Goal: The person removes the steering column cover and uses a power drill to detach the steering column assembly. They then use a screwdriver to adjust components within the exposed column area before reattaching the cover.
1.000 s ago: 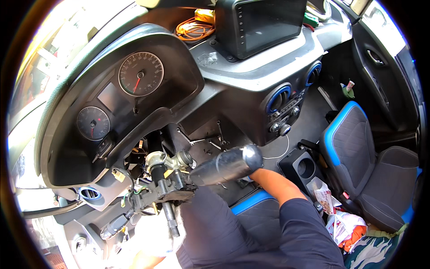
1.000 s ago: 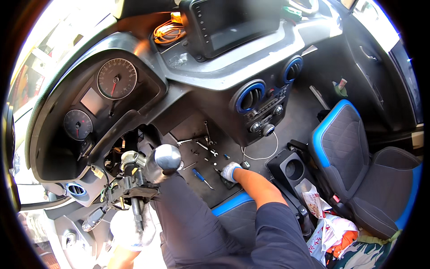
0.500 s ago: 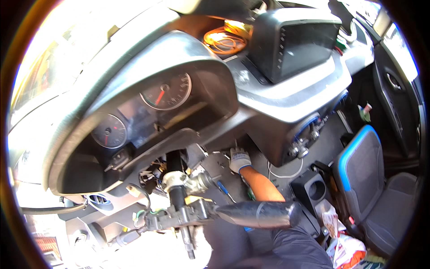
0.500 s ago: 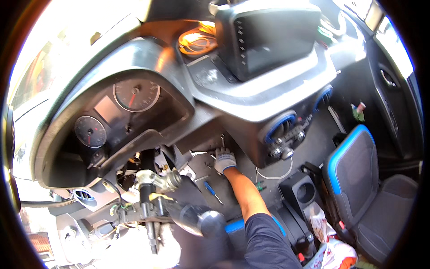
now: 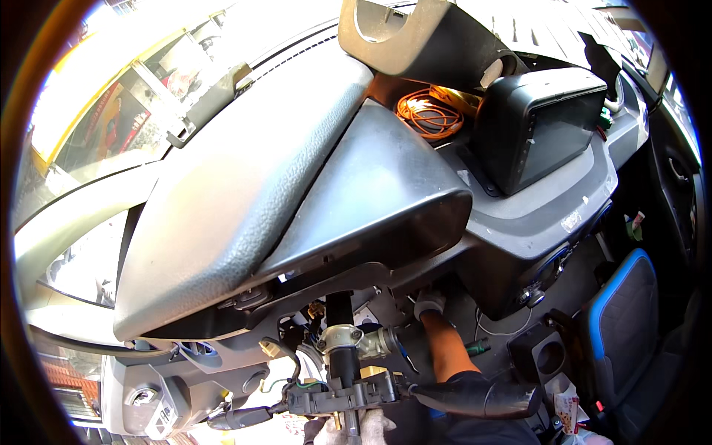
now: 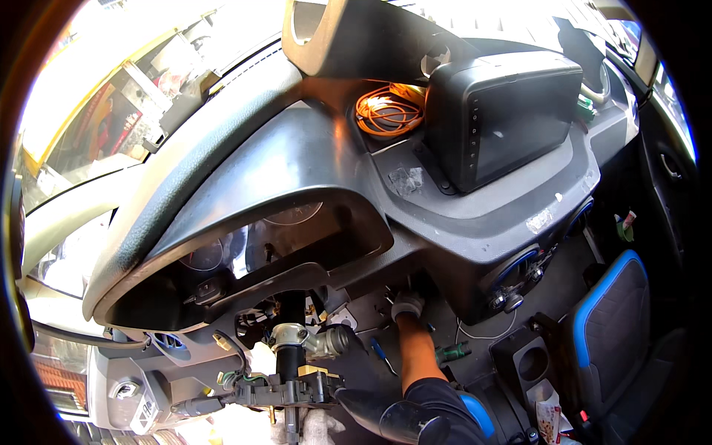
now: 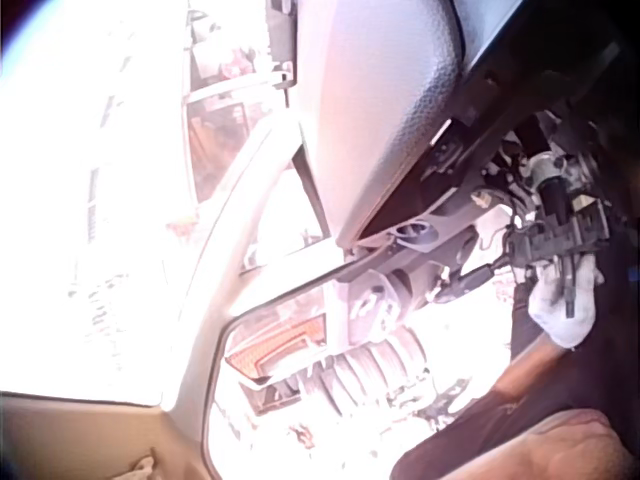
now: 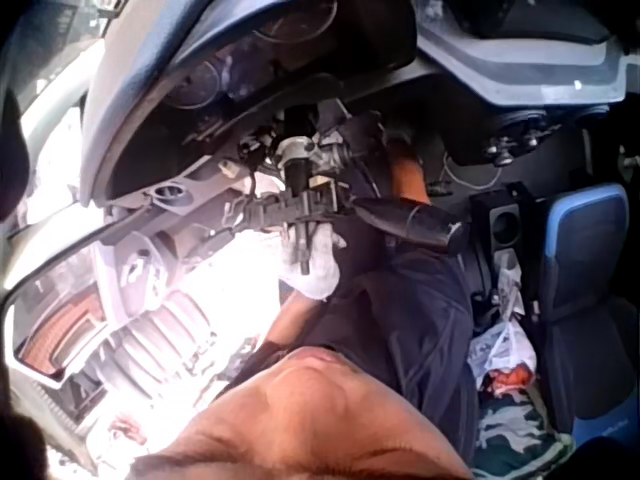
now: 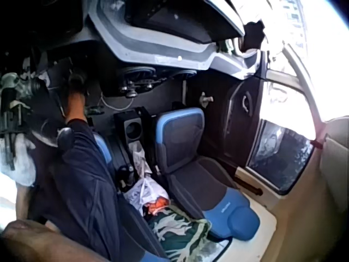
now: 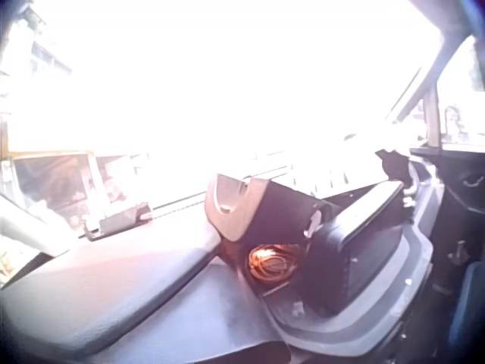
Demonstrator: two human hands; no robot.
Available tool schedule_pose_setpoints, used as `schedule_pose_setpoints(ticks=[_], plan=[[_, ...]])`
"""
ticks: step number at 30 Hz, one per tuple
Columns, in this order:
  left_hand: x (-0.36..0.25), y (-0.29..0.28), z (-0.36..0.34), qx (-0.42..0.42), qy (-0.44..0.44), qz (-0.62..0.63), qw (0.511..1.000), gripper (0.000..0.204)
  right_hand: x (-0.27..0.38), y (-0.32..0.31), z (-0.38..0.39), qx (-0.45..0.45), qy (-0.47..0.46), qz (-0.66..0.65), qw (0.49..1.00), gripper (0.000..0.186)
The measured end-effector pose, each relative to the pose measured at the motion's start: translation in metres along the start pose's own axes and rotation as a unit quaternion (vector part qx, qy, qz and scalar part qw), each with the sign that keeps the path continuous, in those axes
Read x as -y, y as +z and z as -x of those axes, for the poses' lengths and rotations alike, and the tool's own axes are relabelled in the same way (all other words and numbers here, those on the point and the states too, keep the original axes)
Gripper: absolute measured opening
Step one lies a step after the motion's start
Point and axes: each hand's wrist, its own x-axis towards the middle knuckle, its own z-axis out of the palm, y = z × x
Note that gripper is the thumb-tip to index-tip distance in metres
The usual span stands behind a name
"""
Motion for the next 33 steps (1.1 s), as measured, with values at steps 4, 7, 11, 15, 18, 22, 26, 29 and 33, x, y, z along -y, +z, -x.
schedule_pose_setpoints(ticks=[4, 7, 11, 15, 18, 22, 26, 29, 33], plan=[[0.006, 0.013, 0.003, -0.019, -0.031, 0.028, 0.999, 0.011, -0.029, -0.008, 0.009, 0.036, -0.023, 0.051, 0.998, 0.035], [0.011, 0.017, 0.001, -0.026, -0.029, 0.063, 0.997, 0.006, -0.041, -0.006, 0.02, 0.064, -0.035, 0.045, 0.996, 0.038], [0.019, 0.012, 0.001, -0.035, -0.024, 0.09, 0.995, 0.013, -0.038, -0.011, 0.042, 0.066, -0.064, 0.08, 0.993, 0.047], [0.029, 0.016, 0.006, -0.067, -0.03, 0.144, 0.987, 0.024, -0.042, -0.032, 0.061, 0.074, -0.086, 0.073, 0.991, 0.053], [0.039, 0.015, 0.0, -0.077, -0.008, 0.159, 0.984, 0.019, -0.05, -0.04, 0.065, 0.047, -0.079, 0.036, 0.995, 0.058], [0.044, 0.018, 0.001, -0.067, 0.03, 0.134, 0.988, 0.019, -0.074, -0.025, 0.05, 0.068, -0.061, -0.064, 0.994, 0.067], [0.046, 0.026, 0.004, -0.097, 0.011, 0.128, 0.987, 0.017, -0.079, -0.053, 0.076, 0.141, -0.021, -0.16, 0.977, 0.068], [0.046, 0.028, 0.004, -0.082, 0.053, 0.119, 0.988, 0.016, -0.088, -0.07, 0.081, 0.208, -0.056, -0.247, 0.945, 0.062], [0.046, 0.027, -0.004, -0.067, 0.118, 0.082, 0.987, 0.024, -0.111, -0.073, 0.098, 0.053, -0.214, -0.158, 0.962, 0.043]])
